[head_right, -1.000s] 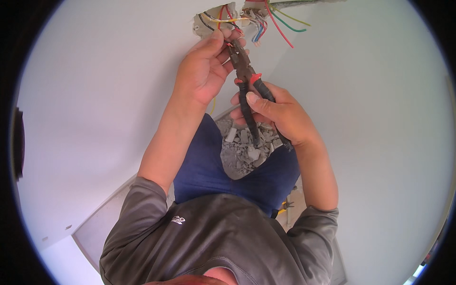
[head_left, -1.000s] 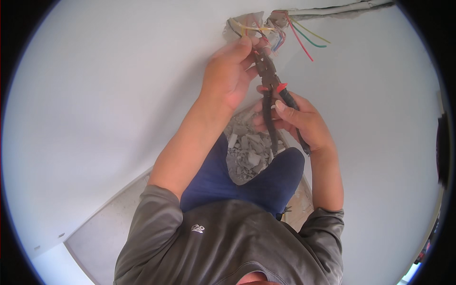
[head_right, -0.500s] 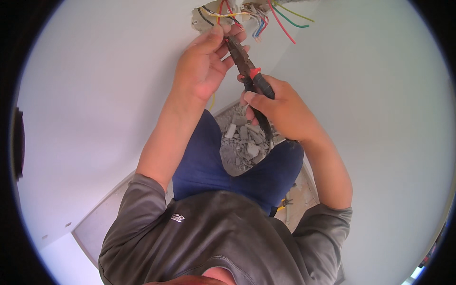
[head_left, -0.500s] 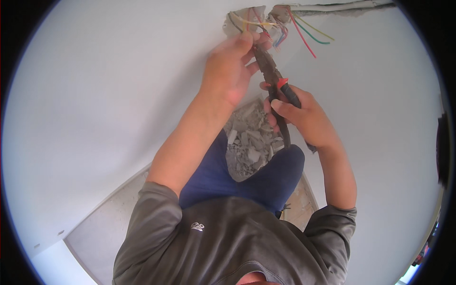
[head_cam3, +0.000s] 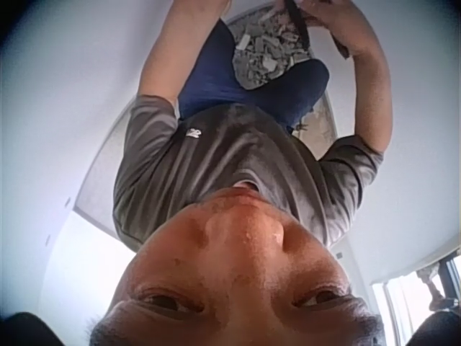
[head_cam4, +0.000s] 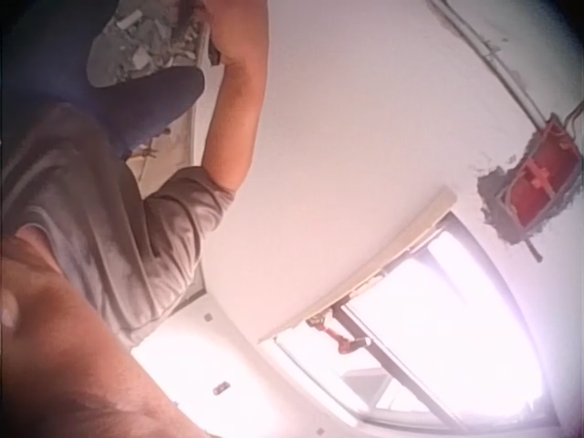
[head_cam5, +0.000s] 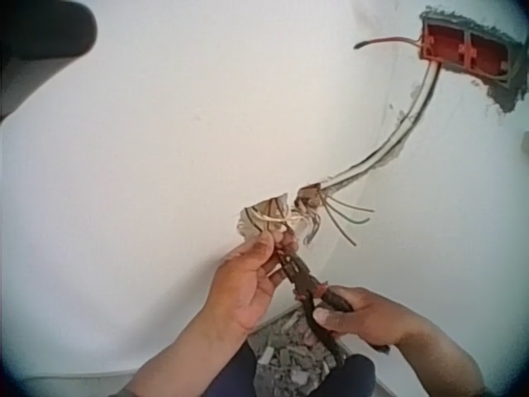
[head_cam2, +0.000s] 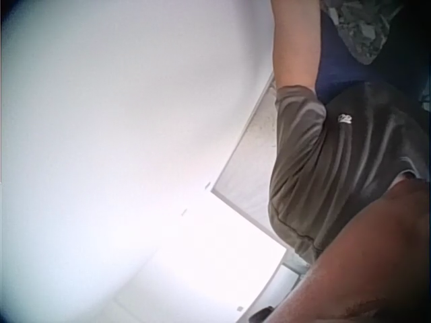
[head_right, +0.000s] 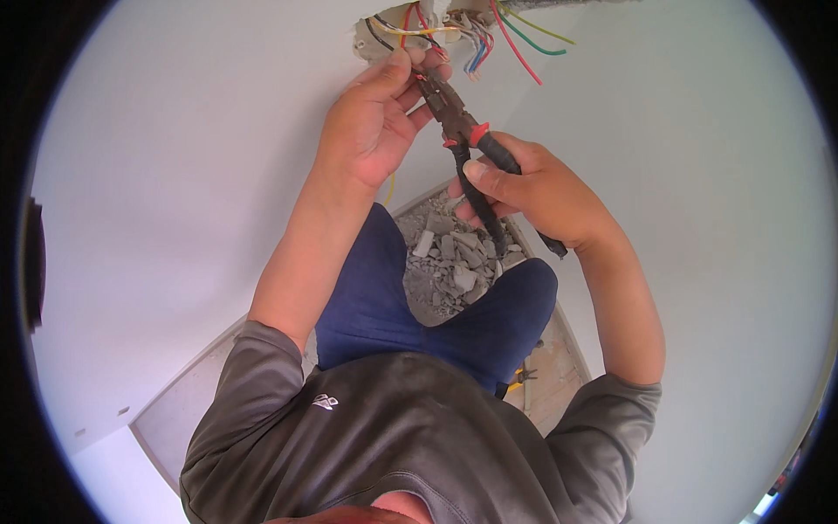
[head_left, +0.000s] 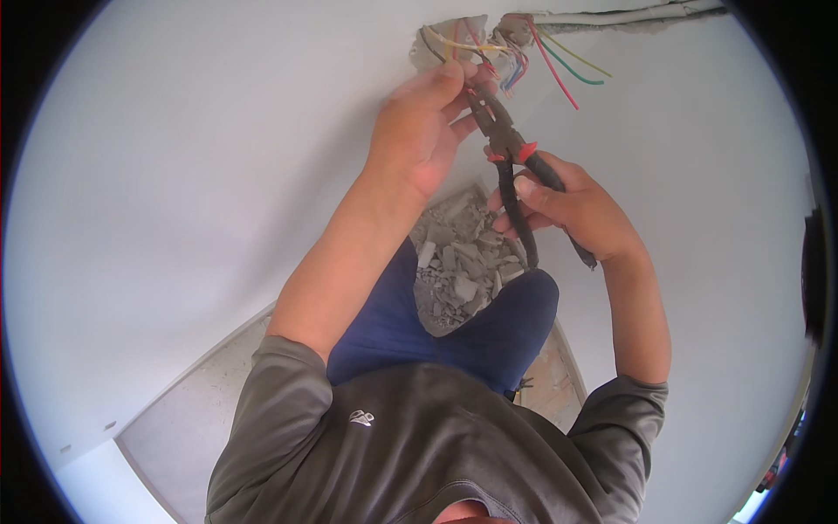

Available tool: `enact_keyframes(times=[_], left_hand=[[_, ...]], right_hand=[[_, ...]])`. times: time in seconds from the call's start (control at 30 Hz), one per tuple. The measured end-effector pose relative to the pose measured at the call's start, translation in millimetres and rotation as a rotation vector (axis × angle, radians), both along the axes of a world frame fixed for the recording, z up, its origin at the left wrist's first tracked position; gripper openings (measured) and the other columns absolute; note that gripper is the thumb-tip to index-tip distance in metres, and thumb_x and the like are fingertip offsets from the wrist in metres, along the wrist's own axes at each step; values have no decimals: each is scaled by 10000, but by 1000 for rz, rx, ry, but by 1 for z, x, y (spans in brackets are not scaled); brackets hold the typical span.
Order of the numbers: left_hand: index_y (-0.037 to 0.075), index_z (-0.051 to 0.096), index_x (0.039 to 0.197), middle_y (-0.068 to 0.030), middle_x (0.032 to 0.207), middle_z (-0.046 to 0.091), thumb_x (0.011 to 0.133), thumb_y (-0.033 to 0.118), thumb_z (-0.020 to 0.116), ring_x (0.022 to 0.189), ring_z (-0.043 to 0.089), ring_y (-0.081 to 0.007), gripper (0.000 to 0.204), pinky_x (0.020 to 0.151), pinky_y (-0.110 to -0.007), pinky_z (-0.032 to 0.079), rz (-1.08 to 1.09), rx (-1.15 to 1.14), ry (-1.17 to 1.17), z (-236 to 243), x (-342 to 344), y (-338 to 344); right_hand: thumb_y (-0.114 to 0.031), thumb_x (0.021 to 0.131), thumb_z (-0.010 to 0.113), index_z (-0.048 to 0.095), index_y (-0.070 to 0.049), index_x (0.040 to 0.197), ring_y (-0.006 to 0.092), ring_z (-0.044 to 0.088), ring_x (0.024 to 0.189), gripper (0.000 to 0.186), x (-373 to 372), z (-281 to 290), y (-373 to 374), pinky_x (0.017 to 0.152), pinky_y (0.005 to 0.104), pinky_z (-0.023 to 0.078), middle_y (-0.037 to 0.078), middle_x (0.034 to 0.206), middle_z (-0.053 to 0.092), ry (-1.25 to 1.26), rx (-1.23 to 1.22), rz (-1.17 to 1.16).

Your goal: Strip and organize electrical wires inside a wall-mounted box using pliers.

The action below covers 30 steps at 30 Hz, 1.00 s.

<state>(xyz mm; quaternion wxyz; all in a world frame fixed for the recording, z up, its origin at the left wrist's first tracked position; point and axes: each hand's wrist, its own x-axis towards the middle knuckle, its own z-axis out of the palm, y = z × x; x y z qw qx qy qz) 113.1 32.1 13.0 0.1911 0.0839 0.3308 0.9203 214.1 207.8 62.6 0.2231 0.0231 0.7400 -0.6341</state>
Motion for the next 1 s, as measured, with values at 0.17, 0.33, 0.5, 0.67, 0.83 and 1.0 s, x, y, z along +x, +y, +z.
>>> enact_keyframes(times=[0.17,0.33,0.5,0.67,0.83,1.0], left_hand=[[54,629,1088,-82,1137,654,997,246,557,1121,583,-222,225,963,-414,436,-5,-20,-7,2,2,-1],[57,625,1103,-74,1154,650,994,251,566,1072,592,-206,229,958,-407,443,-6,5,-26,-2,4,-3],[65,622,1091,-74,1117,650,997,246,561,1021,596,-204,213,942,-409,471,-119,210,8,-14,0,-2],[63,606,1060,-73,1038,645,1003,240,547,1015,602,-229,195,974,-437,494,-105,240,-36,-21,-9,6],[37,600,1086,-92,1071,647,1009,216,528,1050,605,-247,207,994,-436,488,-111,201,-39,-6,0,-3],[-4,596,1191,-117,1133,652,1017,177,503,1072,614,-241,268,983,-407,499,-1,7,33,-6,32,-34]], right_hand=[[-249,989,555,482,-34,1347,180,634,787,424,1,-4,-4,729,319,526,88,938,621,23,48,11],[-192,978,562,488,23,1286,136,546,682,383,7,-11,-13,622,285,457,41,840,544,-53,-283,-5],[-202,943,578,421,-1,1372,151,520,703,498,10,-13,-14,612,301,410,60,886,529,-132,-344,15],[-171,950,545,443,2,1329,149,530,720,430,13,-17,-24,615,297,424,60,883,529,-206,-527,-16],[-149,961,522,437,7,1350,166,585,787,428,21,-22,-32,687,292,476,74,960,573,-90,-465,-17],[-271,917,622,355,29,1446,235,594,1011,665,34,-25,-10,943,382,482,111,1119,573,106,-192,-42]])
